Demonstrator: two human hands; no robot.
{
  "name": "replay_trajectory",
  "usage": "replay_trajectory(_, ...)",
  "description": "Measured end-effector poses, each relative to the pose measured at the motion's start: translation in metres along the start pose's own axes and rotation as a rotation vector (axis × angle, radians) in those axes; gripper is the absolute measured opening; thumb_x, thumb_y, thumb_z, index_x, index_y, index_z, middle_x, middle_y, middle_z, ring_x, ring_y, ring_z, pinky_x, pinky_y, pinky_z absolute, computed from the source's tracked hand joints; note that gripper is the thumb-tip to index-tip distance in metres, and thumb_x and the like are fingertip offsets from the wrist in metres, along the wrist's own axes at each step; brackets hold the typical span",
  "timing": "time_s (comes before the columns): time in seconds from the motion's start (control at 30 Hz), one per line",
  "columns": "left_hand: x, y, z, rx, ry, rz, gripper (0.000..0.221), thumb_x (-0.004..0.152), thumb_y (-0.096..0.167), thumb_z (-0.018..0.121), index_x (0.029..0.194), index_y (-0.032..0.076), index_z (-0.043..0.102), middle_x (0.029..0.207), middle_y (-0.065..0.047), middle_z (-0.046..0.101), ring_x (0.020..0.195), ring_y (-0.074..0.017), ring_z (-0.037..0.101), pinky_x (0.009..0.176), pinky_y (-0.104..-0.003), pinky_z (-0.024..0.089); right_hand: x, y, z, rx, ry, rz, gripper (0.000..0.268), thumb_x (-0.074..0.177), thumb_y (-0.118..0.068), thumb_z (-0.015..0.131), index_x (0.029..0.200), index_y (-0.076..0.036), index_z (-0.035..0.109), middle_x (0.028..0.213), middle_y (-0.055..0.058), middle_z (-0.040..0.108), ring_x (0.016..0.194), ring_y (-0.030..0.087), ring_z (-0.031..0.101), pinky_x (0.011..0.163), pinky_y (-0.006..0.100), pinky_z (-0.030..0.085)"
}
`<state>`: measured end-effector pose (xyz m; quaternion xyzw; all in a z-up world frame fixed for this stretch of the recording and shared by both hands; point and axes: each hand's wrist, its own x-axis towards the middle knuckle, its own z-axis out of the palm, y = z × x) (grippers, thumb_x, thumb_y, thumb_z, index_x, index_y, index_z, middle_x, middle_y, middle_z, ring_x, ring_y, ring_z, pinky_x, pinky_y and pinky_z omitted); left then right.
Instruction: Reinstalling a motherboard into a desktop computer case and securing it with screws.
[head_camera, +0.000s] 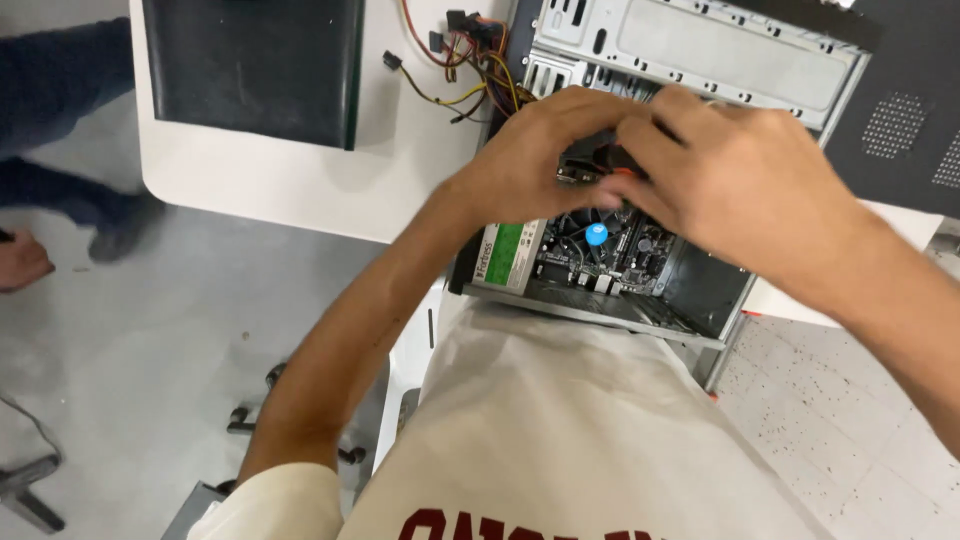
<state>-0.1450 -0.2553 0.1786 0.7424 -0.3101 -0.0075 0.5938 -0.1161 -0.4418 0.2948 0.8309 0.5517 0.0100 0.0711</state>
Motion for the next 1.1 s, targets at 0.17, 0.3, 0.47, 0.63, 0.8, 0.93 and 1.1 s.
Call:
replay_trajectory(0.17, 0.003, 0.006, -0.001, -0.060, 0.099, -0.049, 0.023, 0.083, 0.009, 0.069, 0.103, 0.006, 0.057, 0.096, -0.007, 0.063, 0.087, -0.0204, 0.063, 0.074, -0.030, 0.055, 0.008, -0.007, -0.015, -0.040, -0.166, 0.150, 0.033, 0.088, -0.048, 0.056, 0.096, -0.017, 0.050, 0.089, 0.001, 0.050, 0.051, 0.018, 0.057, 0.036, 0.033, 0.045)
replay_trajectory(0.3, 0.004, 0.011, -0.014, -0.053, -0.057, -0.030, 0.028, 0.090, 0.009, 0.065, 0.116, 0.006, 0.057, 0.098, -0.007, 0.068, 0.085, -0.0209, 0.066, 0.072, -0.031, 0.050, 0.004, -0.002, -0.011, 0.181, -0.066, -0.001, 0.011, 0.100, -0.017, 0.055, 0.094, -0.009, 0.051, 0.082, 0.005, 0.046, 0.058, 0.020, 0.055, 0.039, 0.034, 0.044)
replay_trajectory(0.47, 0.009, 0.012, -0.003, -0.045, 0.088, 0.023, 0.016, 0.081, 0.011, 0.065, 0.089, 0.002, 0.055, 0.083, -0.007, 0.054, 0.071, -0.0182, 0.056, 0.063, -0.027, 0.052, 0.001, -0.016, 0.018, -0.151, -0.095, 0.214, 0.057, 0.102, -0.068, 0.041, 0.082, -0.016, 0.054, 0.067, -0.004, 0.050, 0.044, 0.015, 0.050, 0.034, 0.029, 0.036)
replay_trajectory(0.63, 0.006, 0.003, -0.014, 0.016, -0.034, -0.043, 0.042, 0.076, -0.007, 0.070, 0.115, 0.000, 0.058, 0.107, -0.013, 0.068, 0.093, -0.0263, 0.069, 0.079, -0.035, 0.052, 0.017, -0.002, -0.028, 0.255, -0.127, 0.029, 0.035, 0.078, -0.007, 0.064, 0.110, -0.015, 0.050, 0.112, 0.010, 0.050, 0.062, 0.027, 0.059, 0.038, 0.039, 0.053)
replay_trajectory(0.8, 0.018, 0.018, -0.014, -0.069, 0.057, -0.062, 0.036, 0.076, 0.012, 0.080, 0.100, 0.004, 0.055, 0.092, -0.007, 0.061, 0.079, -0.0210, 0.060, 0.068, -0.030, 0.053, 0.013, -0.005, -0.015, 0.228, -0.041, 0.104, 0.016, 0.093, -0.019, 0.063, 0.104, -0.009, 0.057, 0.095, 0.007, 0.055, 0.054, 0.018, 0.055, 0.038, 0.034, 0.052)
replay_trajectory(0.93, 0.015, 0.011, -0.017, -0.060, 0.037, -0.063, 0.037, 0.071, -0.006, 0.074, 0.103, 0.007, 0.060, 0.088, -0.005, 0.066, 0.076, -0.0177, 0.064, 0.068, -0.027, 0.056, 0.010, -0.007, -0.012, 0.177, 0.012, 0.088, 0.017, 0.099, -0.023, 0.062, 0.099, -0.009, 0.052, 0.086, 0.005, 0.049, 0.057, 0.017, 0.050, 0.039, 0.032, 0.045)
replay_trajectory(1.1, 0.000, 0.019, -0.076, -0.161, 0.159, -0.143, 0.042, 0.079, 0.007, 0.081, 0.113, 0.009, 0.058, 0.108, -0.013, 0.062, 0.090, -0.0208, 0.068, 0.074, -0.027, 0.066, 0.016, -0.007, -0.006, 0.104, -0.090, 0.065, 0.026, 0.089, -0.025, 0.061, 0.107, -0.007, 0.054, 0.119, 0.014, 0.056, 0.045, 0.011, 0.062, 0.026, 0.021, 0.053)
